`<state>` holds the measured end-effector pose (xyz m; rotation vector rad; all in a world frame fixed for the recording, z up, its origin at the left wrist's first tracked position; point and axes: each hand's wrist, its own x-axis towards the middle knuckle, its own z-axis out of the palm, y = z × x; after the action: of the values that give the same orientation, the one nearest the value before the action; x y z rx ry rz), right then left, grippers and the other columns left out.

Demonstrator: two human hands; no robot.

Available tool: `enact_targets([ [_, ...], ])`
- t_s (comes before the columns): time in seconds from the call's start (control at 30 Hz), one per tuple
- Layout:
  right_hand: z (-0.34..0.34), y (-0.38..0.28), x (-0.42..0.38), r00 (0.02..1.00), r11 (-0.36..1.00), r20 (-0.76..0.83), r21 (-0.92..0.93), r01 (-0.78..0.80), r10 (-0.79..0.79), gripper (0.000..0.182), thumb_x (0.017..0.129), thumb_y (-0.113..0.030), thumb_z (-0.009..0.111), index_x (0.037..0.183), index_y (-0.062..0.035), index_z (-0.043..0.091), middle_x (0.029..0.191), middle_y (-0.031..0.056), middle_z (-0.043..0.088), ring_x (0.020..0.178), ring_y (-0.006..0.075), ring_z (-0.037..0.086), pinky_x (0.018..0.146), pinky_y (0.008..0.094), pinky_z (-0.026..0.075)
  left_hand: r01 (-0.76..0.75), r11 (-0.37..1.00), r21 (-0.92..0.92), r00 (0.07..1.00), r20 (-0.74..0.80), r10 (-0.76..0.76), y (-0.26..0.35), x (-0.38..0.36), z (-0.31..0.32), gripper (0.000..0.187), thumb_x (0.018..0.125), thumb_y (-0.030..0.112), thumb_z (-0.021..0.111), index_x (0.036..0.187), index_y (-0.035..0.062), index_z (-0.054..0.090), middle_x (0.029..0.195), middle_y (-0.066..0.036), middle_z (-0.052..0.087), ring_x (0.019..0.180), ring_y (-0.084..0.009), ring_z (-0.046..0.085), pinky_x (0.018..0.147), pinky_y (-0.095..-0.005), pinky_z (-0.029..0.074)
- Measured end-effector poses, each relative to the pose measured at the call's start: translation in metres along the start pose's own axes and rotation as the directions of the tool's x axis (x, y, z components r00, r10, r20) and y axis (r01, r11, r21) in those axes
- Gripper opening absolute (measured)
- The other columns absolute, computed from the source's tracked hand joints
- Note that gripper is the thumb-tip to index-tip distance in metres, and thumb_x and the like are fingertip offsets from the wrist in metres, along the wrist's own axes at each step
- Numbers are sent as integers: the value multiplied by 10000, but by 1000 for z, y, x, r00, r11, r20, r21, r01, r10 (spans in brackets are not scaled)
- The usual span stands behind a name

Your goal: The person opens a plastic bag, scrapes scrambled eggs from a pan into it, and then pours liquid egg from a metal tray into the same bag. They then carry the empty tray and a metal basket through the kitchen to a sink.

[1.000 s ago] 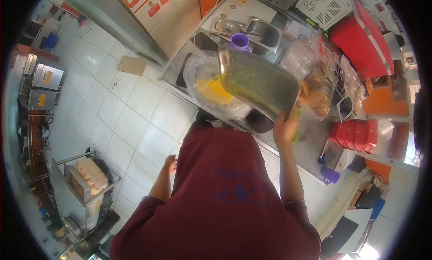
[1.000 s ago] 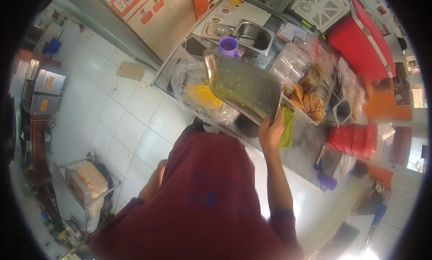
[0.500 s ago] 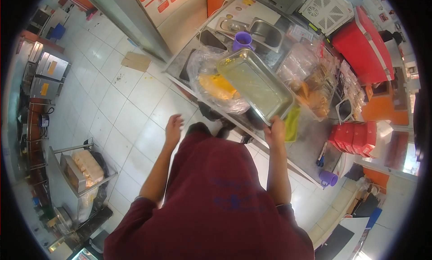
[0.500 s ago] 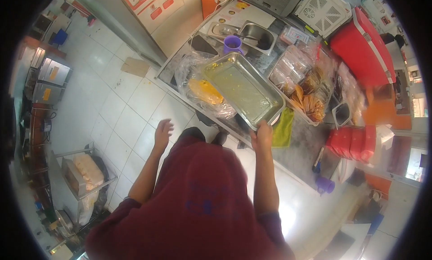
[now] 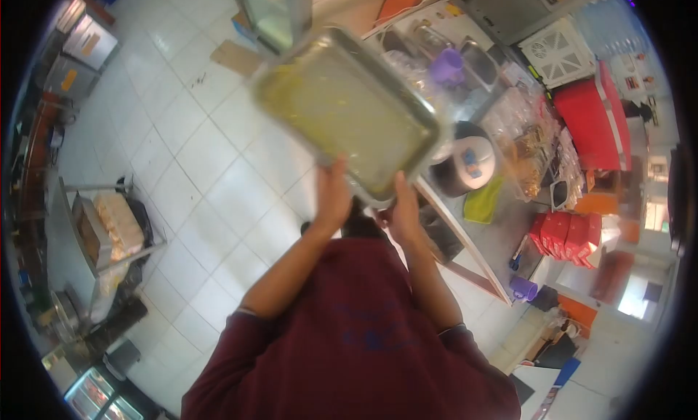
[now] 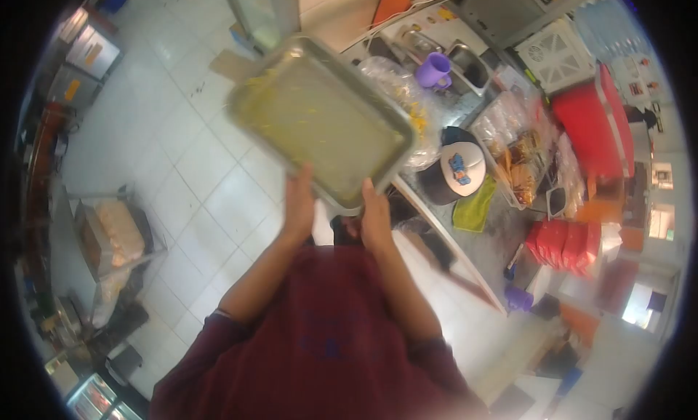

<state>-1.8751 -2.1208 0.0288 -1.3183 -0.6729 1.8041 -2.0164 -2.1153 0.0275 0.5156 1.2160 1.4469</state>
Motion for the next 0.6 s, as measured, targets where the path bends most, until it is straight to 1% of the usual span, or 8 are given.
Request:
enact_targets([
  [0.03,9,16,3,988,997,135,3,-78,77,500,962,-474,370,1161,-35,500,847,98,596,547,133,548,346,226,354,58,998,17,995,-82,-57,7,-5,-36,406,982,229,468,1310,-3,407,1201,-154,517,1108,-240,480,973,-345,376],
  [0.07,16,33,9,951,988,269,0,-156,150,573,967,-541,331,1187,-39,500,856,96,606,551,130,551,356,224,366,-63,835,547,985,-100,140,-13,-11,-91,389,975,197,460,1305,-5,432,1208,-174,516,1122,-273,473,995,-367,353],
  [0.1,19,50,21,946,973,238,-110,-201,222,608,961,-567,289,1176,-44,512,862,103,612,560,130,548,363,224,369,-121,403,907,954,-6,300,-36,-11,-141,376,967,165,452,1301,-8,457,1214,-193,514,1136,-305,466,1018,-388,329],
  [0.17,12,99,41,914,892,151,-326,-314,376,689,948,-620,205,1155,-54,538,873,118,626,577,128,540,378,225,376,83,960,269,879,-474,57,-48,-12,-196,375,952,126,416,1294,-7,489,1220,-219,509,1171,-358,438,1053,-434,288],
  [0.27,-50,196,111,826,699,-3,-530,-480,564,528,941,-522,368,1178,-79,528,940,96,650,579,140,557,436,247,429,171,955,244,807,-591,7,-78,-20,-278,368,927,173,434,1252,8,476,1187,-167,514,1135,-295,480,988,-418,369],
  [0.3,-77,231,132,799,647,-49,-558,-519,599,498,936,-498,399,1179,-82,525,956,94,657,567,144,558,434,257,431,134,990,37,739,-669,-75,-89,-18,-295,364,904,198,471,1222,22,478,1159,-137,516,1098,-264,500,952,-403,396],
  [0.43,-173,313,254,803,695,-311,-404,-596,508,319,888,-373,500,1036,-92,532,878,95,650,608,184,565,498,291,444,54,960,-274,546,-797,-258,-192,-17,-367,386,877,246,504,1199,35,477,1142,-110,521,1091,-246,518,927,-406,428],
  [0.6,-228,355,431,712,875,-578,7,-484,399,470,927,-550,425,957,-85,482,736,80,572,591,190,560,462,266,441,5,864,-504,462,-765,-449,-340,-7,-394,380,912,242,437,1232,39,473,1159,-114,544,1107,-265,527,942,-402,432],
])
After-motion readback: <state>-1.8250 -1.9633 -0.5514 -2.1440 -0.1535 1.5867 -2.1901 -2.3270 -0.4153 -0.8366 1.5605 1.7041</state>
